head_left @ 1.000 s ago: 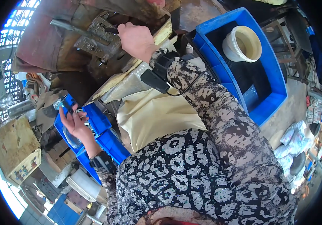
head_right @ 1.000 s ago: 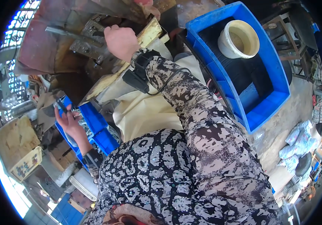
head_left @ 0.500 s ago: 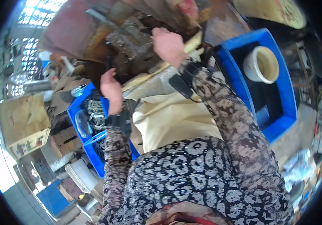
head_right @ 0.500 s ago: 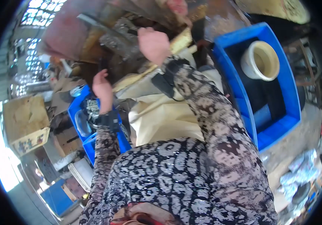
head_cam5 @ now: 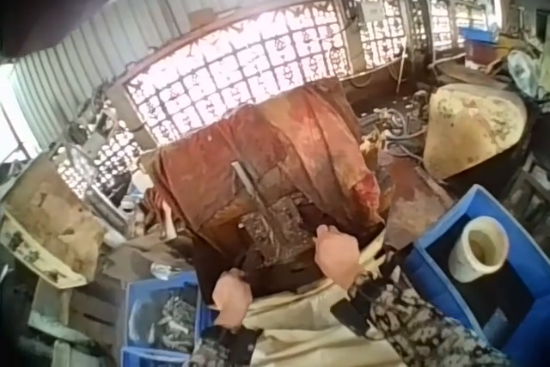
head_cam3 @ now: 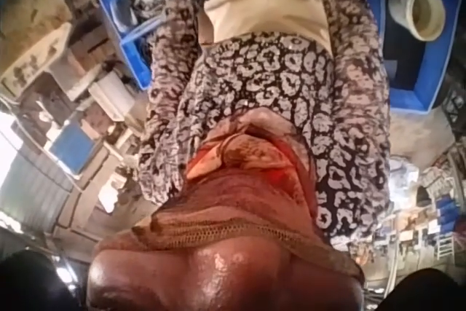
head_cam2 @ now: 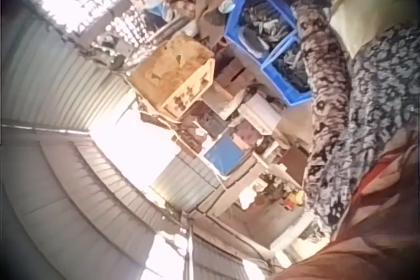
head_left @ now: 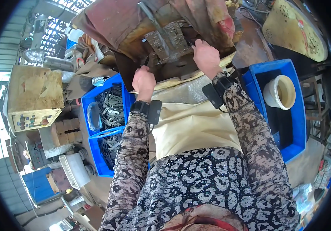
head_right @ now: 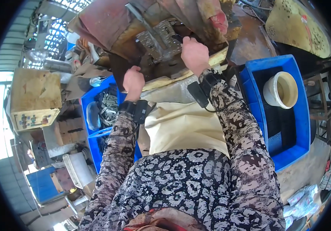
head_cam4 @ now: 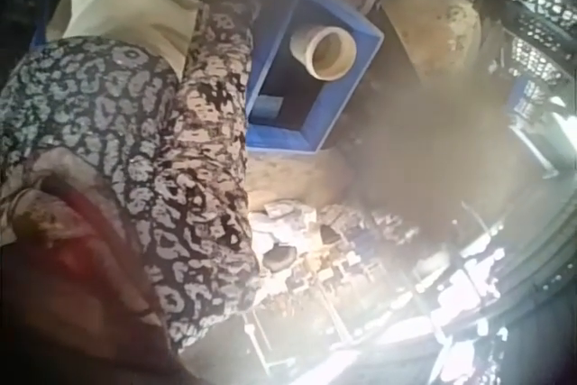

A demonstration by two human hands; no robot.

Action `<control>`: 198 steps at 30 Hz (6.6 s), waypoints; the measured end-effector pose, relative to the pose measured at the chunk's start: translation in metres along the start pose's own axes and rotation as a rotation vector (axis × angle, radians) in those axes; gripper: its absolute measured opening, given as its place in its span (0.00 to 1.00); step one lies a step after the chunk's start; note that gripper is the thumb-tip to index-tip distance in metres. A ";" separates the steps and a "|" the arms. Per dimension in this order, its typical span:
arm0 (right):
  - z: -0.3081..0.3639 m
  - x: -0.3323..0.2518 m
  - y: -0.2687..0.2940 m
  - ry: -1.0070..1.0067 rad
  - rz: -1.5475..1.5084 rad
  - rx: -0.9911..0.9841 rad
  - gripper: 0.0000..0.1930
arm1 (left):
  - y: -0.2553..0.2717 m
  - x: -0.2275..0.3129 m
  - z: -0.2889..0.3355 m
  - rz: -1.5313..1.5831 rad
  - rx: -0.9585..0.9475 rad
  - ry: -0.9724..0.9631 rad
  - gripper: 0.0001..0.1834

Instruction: The person picks up a metal piece from a blue bin, places it into a grinding machine, and holds it against the rotating wheel while water flows over it. After grinding both sides, the person removes the metal piece and places it into a different blue bin.

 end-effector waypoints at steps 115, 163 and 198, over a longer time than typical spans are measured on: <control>-0.161 -0.163 0.060 0.389 0.166 0.267 0.16 | 0.020 0.024 0.024 0.215 0.126 -0.021 0.10; 0.062 -0.088 0.086 0.333 -0.454 -0.016 0.12 | -0.005 -0.023 -0.018 0.467 0.493 -0.293 0.17; 0.046 -0.034 0.006 -0.691 -1.710 -0.720 0.11 | 0.034 0.018 0.008 0.328 0.006 -0.242 0.12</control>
Point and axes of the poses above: each hand's wrist, its own z-axis away from the middle knuckle, its own y-axis out of the back of the hand, x = y × z, the point moved 4 cm from there along -z, towards the middle knuckle, and after that the axes turned 7 degrees about -y, right-handed, at the moved point
